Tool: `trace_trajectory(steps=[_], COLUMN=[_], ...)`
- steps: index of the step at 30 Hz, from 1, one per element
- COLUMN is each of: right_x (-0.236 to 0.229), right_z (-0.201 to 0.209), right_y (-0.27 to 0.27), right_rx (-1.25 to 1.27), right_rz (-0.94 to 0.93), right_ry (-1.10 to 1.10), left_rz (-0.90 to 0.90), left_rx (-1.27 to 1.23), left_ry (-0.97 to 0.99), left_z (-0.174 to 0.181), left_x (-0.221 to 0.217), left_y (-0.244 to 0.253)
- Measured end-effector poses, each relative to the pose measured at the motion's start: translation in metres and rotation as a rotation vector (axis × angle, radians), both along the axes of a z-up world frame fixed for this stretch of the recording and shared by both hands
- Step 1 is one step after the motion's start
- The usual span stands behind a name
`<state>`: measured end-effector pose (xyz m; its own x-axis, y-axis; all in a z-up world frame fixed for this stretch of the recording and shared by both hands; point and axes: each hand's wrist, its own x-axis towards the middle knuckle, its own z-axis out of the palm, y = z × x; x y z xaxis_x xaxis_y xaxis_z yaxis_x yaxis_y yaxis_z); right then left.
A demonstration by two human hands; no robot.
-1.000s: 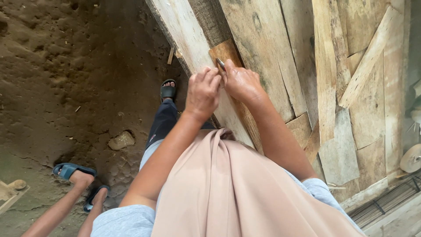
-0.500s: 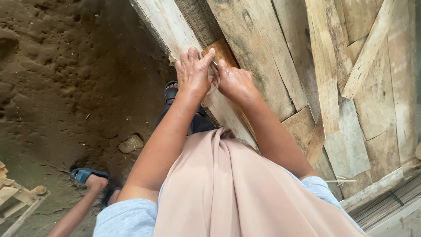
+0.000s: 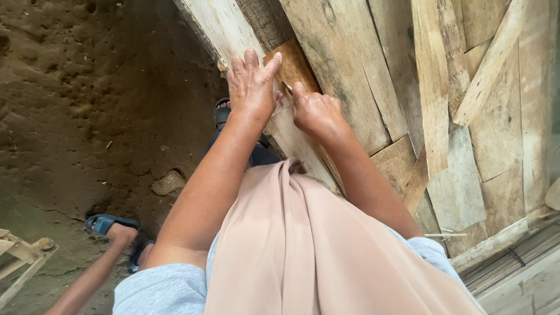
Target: The person splits a long piece of wood into thin strips using a red utility knife on a wooden workbench. They repeatedly score, pry, and separate the wood, then gather the resulting strips at the end.
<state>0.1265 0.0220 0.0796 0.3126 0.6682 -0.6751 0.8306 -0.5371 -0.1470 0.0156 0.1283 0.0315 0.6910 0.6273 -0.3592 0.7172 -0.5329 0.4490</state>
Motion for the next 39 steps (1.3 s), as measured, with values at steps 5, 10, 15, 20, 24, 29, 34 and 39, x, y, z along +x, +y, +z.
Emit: trace_trajectory(steps=[5,10,15,20,24,29,34,39], right_x=[-0.004,-0.006,-0.005,-0.008,-0.01,-0.012,-0.01,-0.009], right_z=[0.006,0.01,-0.003,-0.005,0.006,0.018,0.002,0.016], right_y=[-0.014,-0.013,-0.019,-0.024,-0.031,-0.037,-0.044,-0.043], right_rx=[-0.055,-0.044,0.01,0.02,-0.054,-0.108,-0.083,-0.14], right_rz=[-0.032,-0.037,-0.038,-0.044,-0.082,-0.083,-0.043,-0.1], right_ry=[0.024,0.027,0.011,-0.011,0.012,0.047,0.007,0.038], left_rz=[0.011,0.034,0.208,0.289,0.408,0.211,0.586,0.606], left_rx=[-0.045,0.036,-0.174,-0.219,-0.336,-0.104,-0.685,-0.676], left_ry=[0.039,0.095,-0.075,-0.088,-0.093,-0.146,-0.181,-0.137], left_z=[0.023,0.015,0.028,0.026,0.012,-0.017,0.066,0.058], left_x=[0.005,0.023,0.039,0.045,0.044,0.038,0.035,0.037], left_y=[0.005,0.001,-0.003,-0.009,-0.013,-0.019,-0.01,-0.01])
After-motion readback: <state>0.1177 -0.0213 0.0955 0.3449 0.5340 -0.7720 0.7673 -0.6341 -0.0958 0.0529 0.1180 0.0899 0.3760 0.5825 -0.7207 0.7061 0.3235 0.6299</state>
